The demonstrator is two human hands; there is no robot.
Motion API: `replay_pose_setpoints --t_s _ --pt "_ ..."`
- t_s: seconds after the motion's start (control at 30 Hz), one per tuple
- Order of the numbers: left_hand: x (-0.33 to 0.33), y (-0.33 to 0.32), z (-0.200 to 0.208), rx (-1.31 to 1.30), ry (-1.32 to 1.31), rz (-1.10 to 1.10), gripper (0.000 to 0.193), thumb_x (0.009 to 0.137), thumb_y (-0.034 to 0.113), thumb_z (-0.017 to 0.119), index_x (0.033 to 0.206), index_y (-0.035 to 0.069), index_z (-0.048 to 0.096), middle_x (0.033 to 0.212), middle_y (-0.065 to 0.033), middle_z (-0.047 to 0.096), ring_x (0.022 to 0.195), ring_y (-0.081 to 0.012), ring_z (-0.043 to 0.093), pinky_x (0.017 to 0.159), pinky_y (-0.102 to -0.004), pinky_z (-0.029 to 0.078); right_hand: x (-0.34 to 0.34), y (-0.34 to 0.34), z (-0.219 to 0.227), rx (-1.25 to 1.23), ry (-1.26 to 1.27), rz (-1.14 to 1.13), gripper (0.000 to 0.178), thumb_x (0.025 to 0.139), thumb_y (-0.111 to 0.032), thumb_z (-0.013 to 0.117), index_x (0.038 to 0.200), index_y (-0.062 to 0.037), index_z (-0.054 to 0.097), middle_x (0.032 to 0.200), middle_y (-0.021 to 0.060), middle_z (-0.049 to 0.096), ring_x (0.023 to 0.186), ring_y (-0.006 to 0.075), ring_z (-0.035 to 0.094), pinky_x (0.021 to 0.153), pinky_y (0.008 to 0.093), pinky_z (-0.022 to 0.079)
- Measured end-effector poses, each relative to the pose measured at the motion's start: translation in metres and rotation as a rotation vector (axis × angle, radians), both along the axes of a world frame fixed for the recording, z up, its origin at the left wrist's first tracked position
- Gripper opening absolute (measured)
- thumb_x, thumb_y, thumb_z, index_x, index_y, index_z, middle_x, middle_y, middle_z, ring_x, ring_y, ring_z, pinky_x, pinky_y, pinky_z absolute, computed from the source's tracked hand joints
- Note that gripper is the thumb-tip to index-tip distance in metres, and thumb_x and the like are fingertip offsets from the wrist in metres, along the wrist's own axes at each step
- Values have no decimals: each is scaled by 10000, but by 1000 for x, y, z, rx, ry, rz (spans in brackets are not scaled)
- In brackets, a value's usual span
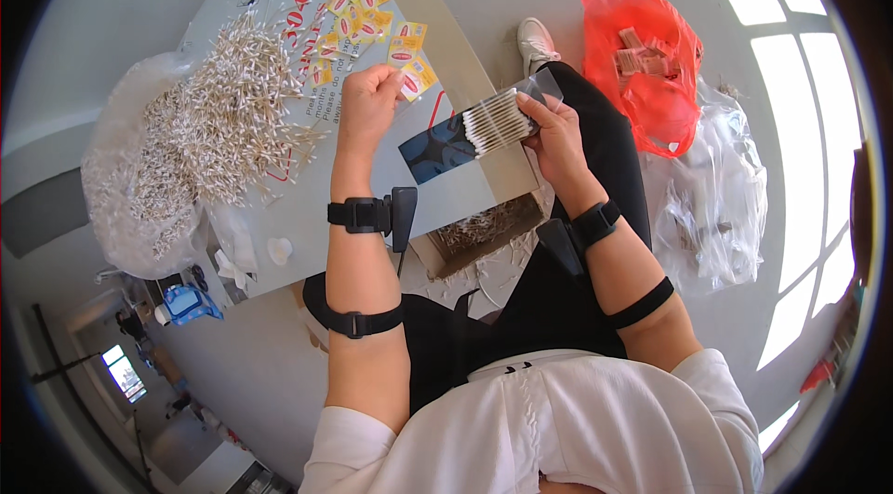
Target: Organizing bulk cotton swabs into rows and placing them into small plastic packages.
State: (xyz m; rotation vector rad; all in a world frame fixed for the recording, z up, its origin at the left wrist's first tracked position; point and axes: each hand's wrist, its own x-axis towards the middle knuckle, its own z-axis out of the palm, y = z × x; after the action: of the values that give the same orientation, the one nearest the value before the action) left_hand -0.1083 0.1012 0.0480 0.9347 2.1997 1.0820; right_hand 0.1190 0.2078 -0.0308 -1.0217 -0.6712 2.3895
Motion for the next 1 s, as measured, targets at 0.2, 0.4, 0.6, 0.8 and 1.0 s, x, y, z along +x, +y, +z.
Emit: replay_pose_setpoints --t_s 0.2,0.4,0.6,0.8,1.0 --pt "70 -21 9 -66 -254 8 204 896 103 642 761 -49 642 572 -60 574 525 -100 487 505 -288 404 0 1 2 25 1 -10 103 925 -133 675 949 -32 678 846 30 707 698 110 681 631 250 562" --pt "94 -16 -4 -166 122 48 245 829 175 662 697 -29 633 575 -164 584 501 -288 555 525 -390 436 -4 -4 13 22 -10 -68 113 893 -141 714 884 -29 694 770 10 680 628 90 638 543 232 509" --pt "110 0 -1 -230 221 97 230 808 147 603 652 -22 591 612 -216 578 554 -385 571 546 -442 446 -4 -3 9 14 -24 -74 102 893 -133 710 869 -35 693 751 6 668 605 84 619 516 228 483" --pt "112 10 1 -295 221 56 212 810 145 570 681 -20 607 665 -226 607 629 -405 607 596 -462 471 -4 -3 11 25 -11 -71 101 891 -125 709 848 -36 689 743 4 662 599 80 608 504 229 467" --pt "109 19 -2 -330 172 10 188 827 150 627 756 -24 628 735 -225 647 690 -405 631 649 -459 496 0 -1 11 41 -10 -6 103 901 -153 710 887 -53 690 769 -7 668 614 69 622 543 215 501"
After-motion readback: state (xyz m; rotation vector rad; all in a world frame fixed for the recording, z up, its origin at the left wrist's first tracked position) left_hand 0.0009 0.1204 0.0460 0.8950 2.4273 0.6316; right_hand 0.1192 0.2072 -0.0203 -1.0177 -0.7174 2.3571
